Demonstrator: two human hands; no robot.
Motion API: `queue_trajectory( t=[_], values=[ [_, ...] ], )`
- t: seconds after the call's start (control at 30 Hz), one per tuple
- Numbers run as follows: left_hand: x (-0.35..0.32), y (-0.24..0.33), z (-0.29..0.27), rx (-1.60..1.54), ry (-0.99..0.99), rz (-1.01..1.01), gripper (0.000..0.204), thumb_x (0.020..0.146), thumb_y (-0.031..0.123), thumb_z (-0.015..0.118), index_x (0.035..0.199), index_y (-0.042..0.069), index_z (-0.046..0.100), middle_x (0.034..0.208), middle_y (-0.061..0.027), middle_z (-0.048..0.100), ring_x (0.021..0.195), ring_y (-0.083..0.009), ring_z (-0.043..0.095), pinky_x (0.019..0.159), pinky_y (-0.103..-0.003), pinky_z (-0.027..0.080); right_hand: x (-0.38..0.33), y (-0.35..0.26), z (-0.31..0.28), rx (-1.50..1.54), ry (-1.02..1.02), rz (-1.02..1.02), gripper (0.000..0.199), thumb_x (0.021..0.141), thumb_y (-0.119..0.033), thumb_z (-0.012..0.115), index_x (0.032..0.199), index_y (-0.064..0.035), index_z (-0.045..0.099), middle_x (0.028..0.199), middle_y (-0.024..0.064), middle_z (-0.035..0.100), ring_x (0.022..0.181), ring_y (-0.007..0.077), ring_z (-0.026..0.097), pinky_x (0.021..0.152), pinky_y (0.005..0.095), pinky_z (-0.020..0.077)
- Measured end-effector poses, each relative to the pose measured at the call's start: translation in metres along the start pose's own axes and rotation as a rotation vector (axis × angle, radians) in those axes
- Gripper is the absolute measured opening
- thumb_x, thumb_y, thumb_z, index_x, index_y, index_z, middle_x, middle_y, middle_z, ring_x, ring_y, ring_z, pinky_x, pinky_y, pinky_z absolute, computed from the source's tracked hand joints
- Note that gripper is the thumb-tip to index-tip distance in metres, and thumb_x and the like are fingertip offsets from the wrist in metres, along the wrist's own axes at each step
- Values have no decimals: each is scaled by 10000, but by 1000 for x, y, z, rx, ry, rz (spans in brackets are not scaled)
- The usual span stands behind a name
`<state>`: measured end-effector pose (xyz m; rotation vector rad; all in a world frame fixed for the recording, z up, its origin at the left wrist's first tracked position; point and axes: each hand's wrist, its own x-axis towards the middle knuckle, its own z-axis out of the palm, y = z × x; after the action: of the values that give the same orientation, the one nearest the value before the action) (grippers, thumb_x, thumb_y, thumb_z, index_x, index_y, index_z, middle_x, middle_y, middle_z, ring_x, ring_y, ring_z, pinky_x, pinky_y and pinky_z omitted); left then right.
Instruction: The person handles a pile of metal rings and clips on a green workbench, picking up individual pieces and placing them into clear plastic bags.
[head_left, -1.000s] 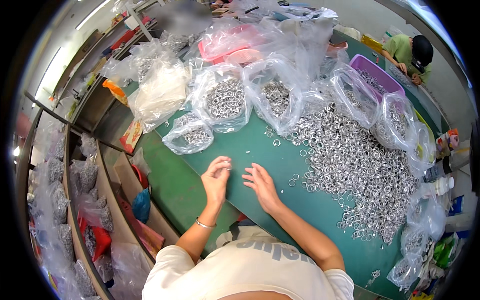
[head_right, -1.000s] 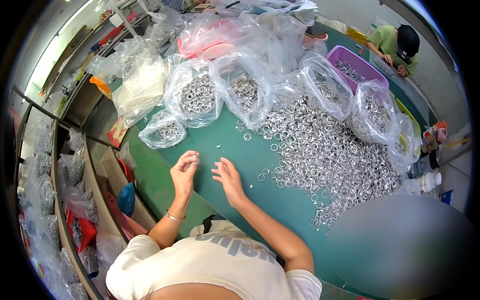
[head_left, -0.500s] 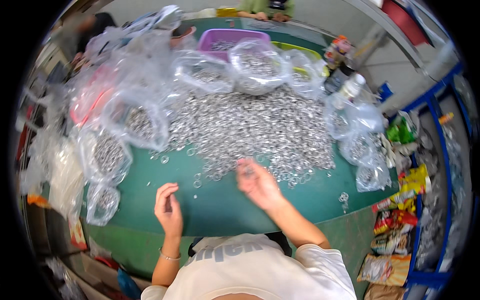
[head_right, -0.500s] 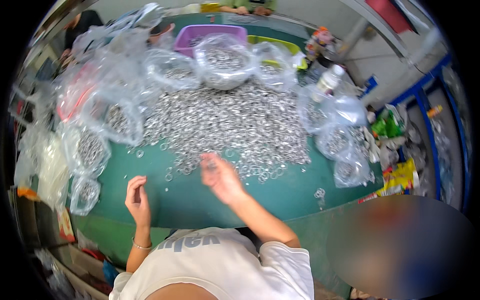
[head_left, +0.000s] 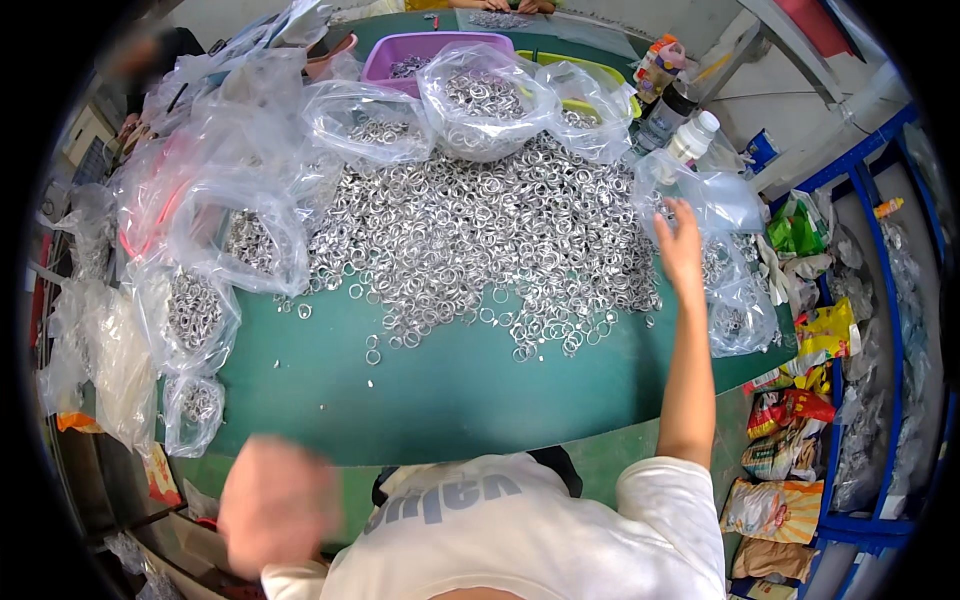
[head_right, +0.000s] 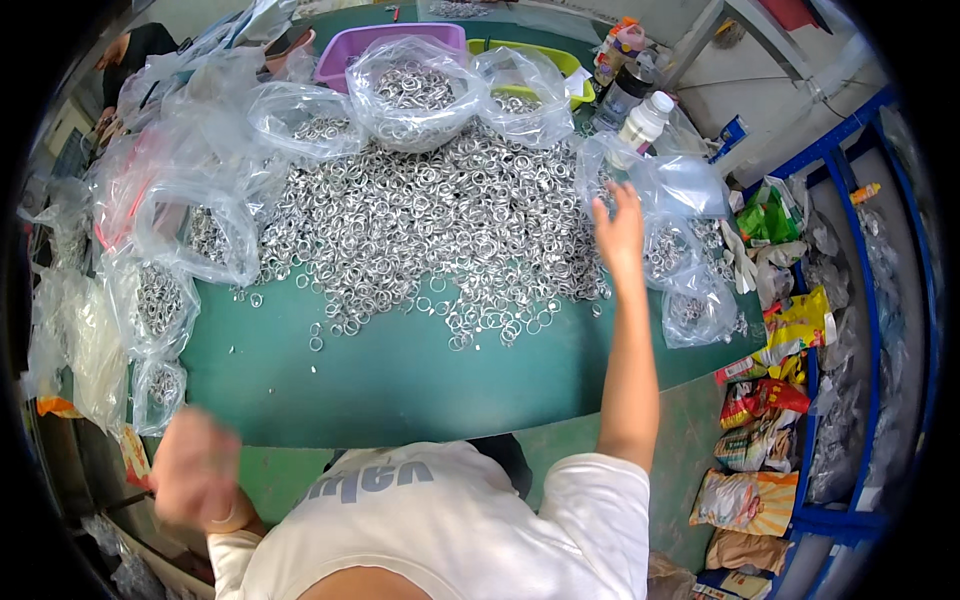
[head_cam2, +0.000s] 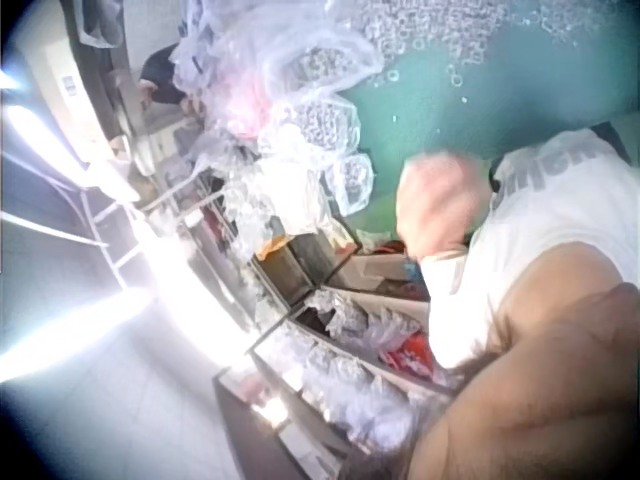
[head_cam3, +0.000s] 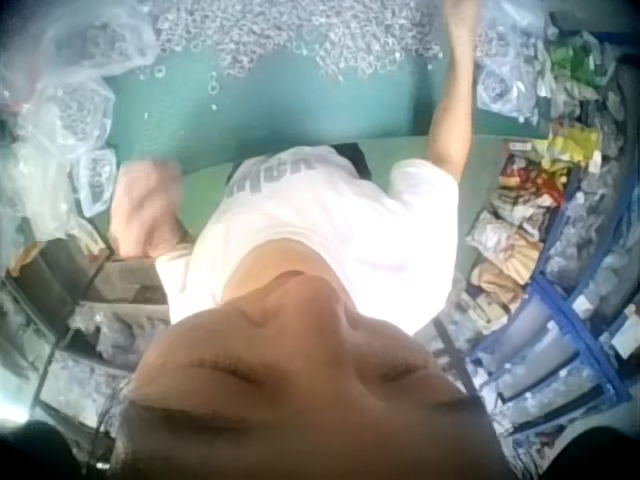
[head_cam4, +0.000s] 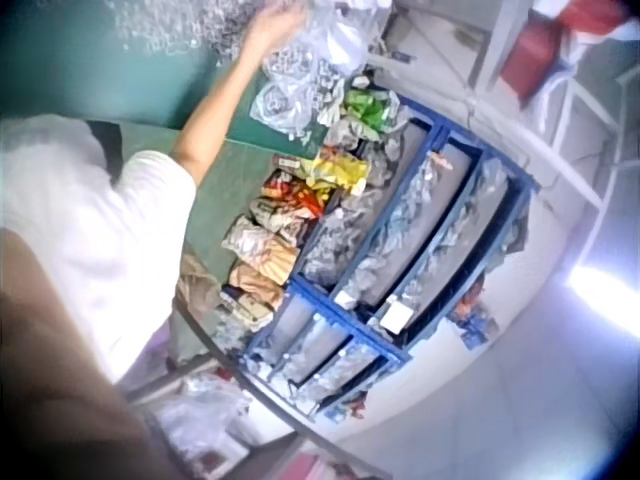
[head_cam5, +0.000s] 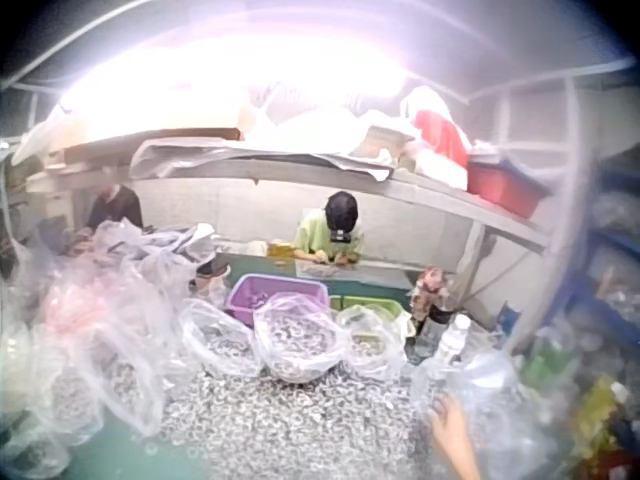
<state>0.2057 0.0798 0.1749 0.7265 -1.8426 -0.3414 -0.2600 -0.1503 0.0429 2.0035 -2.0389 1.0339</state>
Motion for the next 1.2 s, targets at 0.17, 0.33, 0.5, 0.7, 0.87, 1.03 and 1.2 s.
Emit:
queue_trajectory(
  t=[0.17,0.33,0.5,0.7,0.87,1.03,1.2],
  values=[
    [66,60,-44,-366,-645,605,182,599,163,589,763,136,663,870,6,674,772,-206,582,626,-552,388,-87,-80,-24,532,-329,124,247,871,-135,620,1077,0,629,1022,141,657,917,230,635,792,317,488],
    [65,82,-33,-235,-757,833,219,688,157,528,859,84,643,908,-32,655,817,-215,582,700,-500,402,-162,-96,29,-36,-344,-81,601,818,-421,655,1283,-71,502,1416,206,326,1329,453,220,1033,588,213],
    [36,106,-54,-253,-778,956,265,776,151,466,954,33,623,946,-70,636,863,-224,582,775,-449,416,-182,-134,57,24,-296,-107,670,834,-464,612,1311,-22,448,1401,223,335,1334,463,207,1022,585,240],
    [0,144,-94,-895,-1098,1159,328,883,145,392,1069,-28,599,992,-116,614,917,-235,582,864,-387,432,-183,-180,75,227,-305,-322,603,814,-362,669,1281,-19,502,1406,268,331,1307,474,284,1036,521,309],
    [36,16,-26,-1322,-876,632,182,893,144,523,965,-8,592,912,-163,625,857,-290,604,726,-419,474,-190,-147,31,459,-415,-325,414,831,-225,663,1191,-42,571,1324,176,479,1273,364,401,1024,437,342],
    [35,-96,77,-247,-519,-257,570,804,172,691,1326,79,480,1352,-129,492,1245,-323,464,1046,-402,363,-209,-124,-5,344,-127,-117,213,799,-95,651,1002,-34,648,1134,126,588,1047,321,536,913,409,411],
    [-7,-185,157,425,-580,-261,665,782,368,700,1365,176,446,1473,-125,307,1356,-413,234,1059,-632,190,-226,-110,-27,238,-63,18,206,773,-75,657,977,-49,642,1060,113,586,1006,312,522,878,401,416]
  ],
)
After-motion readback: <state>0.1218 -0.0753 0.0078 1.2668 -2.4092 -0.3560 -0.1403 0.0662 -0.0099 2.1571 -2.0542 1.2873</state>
